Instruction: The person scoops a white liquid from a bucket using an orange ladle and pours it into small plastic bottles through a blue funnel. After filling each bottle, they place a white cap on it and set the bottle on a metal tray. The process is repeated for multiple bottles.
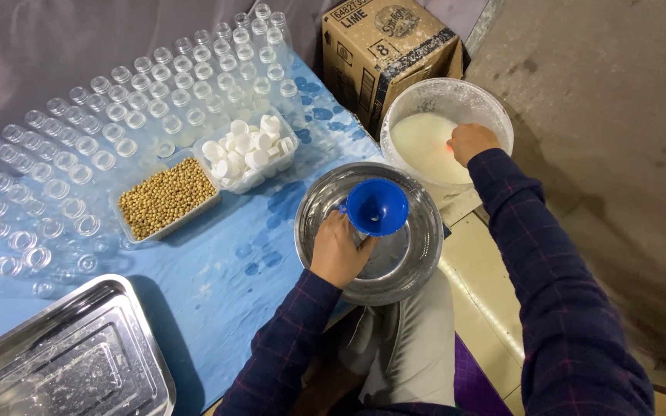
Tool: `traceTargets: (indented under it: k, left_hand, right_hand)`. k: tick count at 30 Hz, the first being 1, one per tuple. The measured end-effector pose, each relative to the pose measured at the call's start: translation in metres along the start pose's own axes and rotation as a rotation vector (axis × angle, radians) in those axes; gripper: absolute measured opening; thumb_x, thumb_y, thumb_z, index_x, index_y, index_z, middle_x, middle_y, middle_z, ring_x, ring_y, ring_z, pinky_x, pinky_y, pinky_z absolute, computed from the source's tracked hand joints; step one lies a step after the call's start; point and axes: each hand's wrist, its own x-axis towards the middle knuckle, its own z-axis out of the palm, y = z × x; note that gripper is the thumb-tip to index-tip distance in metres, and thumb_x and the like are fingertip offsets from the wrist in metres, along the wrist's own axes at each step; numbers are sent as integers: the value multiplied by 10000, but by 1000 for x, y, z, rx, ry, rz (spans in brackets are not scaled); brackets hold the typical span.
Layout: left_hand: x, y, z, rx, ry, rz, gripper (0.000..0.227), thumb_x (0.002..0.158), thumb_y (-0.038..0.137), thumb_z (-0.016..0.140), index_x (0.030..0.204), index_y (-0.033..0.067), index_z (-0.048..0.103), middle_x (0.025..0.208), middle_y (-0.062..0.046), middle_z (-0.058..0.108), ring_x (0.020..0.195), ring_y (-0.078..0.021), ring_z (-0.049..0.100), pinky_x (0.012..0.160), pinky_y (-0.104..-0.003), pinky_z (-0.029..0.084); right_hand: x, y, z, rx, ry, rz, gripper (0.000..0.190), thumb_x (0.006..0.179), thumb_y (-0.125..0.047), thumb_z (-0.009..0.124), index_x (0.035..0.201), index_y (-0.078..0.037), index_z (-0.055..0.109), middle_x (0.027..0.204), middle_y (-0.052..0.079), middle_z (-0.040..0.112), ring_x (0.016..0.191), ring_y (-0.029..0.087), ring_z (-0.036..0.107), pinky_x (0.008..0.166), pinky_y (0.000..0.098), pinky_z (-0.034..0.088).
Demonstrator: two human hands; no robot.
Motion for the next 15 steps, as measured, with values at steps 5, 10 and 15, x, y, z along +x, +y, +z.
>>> traceTargets:
  k: [5,10,15]
  left_hand:
    - [-2,-8,5,13,-19,-16,334,895,279,759,1095,24,677,906,-149,714,861,-333,678,748,-431,562]
    - [-3,-5,6,27,-1,4,346,910,280,762,1092,1,670,915,-169,723,862,-348,691,751,-455,570]
    - [-4,-9,7,44,-38,-45,370,917,305,735,1143,18,675,954,-150,721,895,-346,686,790,-464,566]
  right_hand:
    - [-37,-3,-25,70,-152,16,328,972,-332,649,988,-66,840,956,197,796,1000,379,757,843,481,608]
    - [-73,-27,-66,256,-323,-40,396,929,-370,666,972,-17,840,1060,283,771,1071,457,711,926,539,561]
    - [-77,-74,-89,440,-238,-6,339,946,-349,624,882,-81,822,820,117,787,877,331,756,826,430,592]
